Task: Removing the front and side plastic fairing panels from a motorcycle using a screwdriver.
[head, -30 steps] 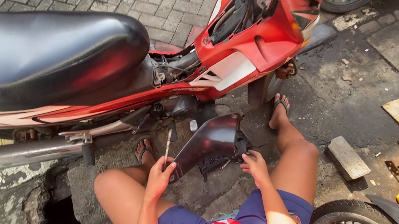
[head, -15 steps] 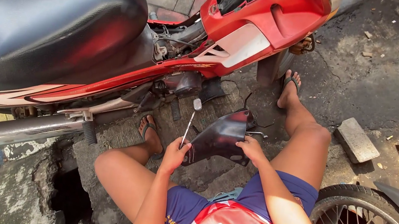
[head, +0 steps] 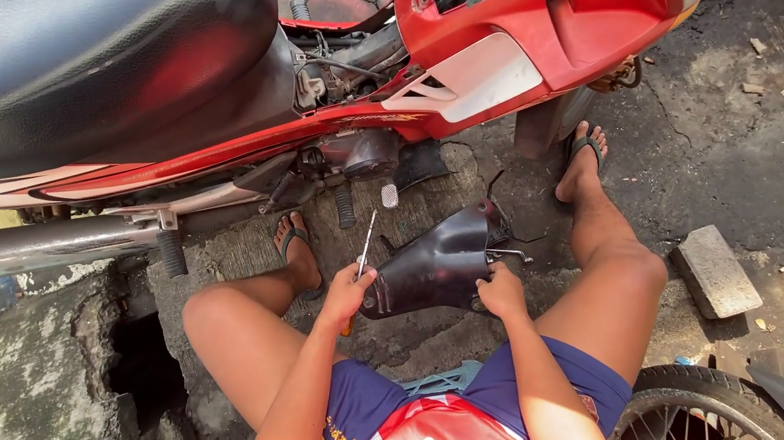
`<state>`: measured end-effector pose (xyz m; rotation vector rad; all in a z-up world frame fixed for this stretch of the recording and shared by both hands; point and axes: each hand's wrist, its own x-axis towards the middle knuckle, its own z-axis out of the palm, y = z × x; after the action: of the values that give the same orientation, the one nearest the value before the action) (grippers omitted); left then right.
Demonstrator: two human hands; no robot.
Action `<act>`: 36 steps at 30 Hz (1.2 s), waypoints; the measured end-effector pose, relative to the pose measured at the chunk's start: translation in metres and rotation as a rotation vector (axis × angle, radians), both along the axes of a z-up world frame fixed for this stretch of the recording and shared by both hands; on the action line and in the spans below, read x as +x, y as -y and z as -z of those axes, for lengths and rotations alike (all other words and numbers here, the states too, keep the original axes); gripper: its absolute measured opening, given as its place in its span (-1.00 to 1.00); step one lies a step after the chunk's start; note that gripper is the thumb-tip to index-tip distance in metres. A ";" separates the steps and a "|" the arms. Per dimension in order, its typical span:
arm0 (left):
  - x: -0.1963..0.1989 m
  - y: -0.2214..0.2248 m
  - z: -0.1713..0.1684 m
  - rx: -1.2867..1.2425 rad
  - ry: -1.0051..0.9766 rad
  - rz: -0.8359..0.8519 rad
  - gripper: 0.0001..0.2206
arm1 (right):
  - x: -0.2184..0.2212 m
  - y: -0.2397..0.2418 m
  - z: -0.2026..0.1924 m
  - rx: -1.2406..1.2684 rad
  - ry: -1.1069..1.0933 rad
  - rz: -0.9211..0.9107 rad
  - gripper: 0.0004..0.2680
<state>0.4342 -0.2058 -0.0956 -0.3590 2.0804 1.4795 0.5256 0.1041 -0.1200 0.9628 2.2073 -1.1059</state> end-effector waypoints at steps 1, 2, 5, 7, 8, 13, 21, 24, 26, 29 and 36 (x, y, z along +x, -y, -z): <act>0.000 -0.003 -0.003 0.017 0.005 -0.022 -0.85 | 0.002 -0.005 0.008 0.072 -0.009 -0.043 -0.60; 0.000 -0.003 0.001 0.017 0.010 -0.025 -0.85 | 0.002 -0.005 0.006 0.071 -0.004 -0.046 -0.60; -0.002 -0.005 0.007 -0.055 0.035 0.011 -0.79 | 0.000 -0.010 0.003 0.034 -0.083 0.024 -0.70; -0.004 -0.008 0.006 -0.243 -0.029 0.103 -0.78 | -0.002 -0.015 0.004 0.093 -0.094 0.051 -0.74; -0.006 -0.011 0.001 -0.242 -0.024 0.105 -0.78 | -0.003 -0.018 0.001 0.093 -0.089 0.052 -0.74; -0.011 -0.011 -0.012 -0.355 -0.063 -0.007 -0.83 | -0.015 -0.030 -0.015 0.272 -0.076 0.068 -0.78; -0.012 -0.026 -0.074 -0.178 -0.038 -0.167 -0.85 | -0.077 -0.033 -0.013 0.354 -0.067 0.033 -0.75; -0.010 -0.026 -0.081 -0.162 -0.010 -0.165 -0.85 | -0.107 -0.029 0.003 0.331 -0.071 0.029 -0.74; -0.010 -0.026 -0.080 -0.157 0.008 -0.165 -0.85 | -0.126 -0.027 0.017 0.306 -0.081 0.029 -0.73; -0.012 -0.026 -0.079 -0.180 -0.004 -0.154 -0.84 | -0.155 -0.024 0.044 0.236 -0.069 0.025 -0.69; -0.014 -0.026 -0.081 -0.155 0.020 -0.189 -0.86 | -0.207 -0.012 0.104 0.123 -0.040 0.109 -0.65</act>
<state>0.4205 -0.1795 -0.0150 -0.6433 2.2012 1.4148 0.3187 0.1157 -0.2237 1.1339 2.3010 -1.0558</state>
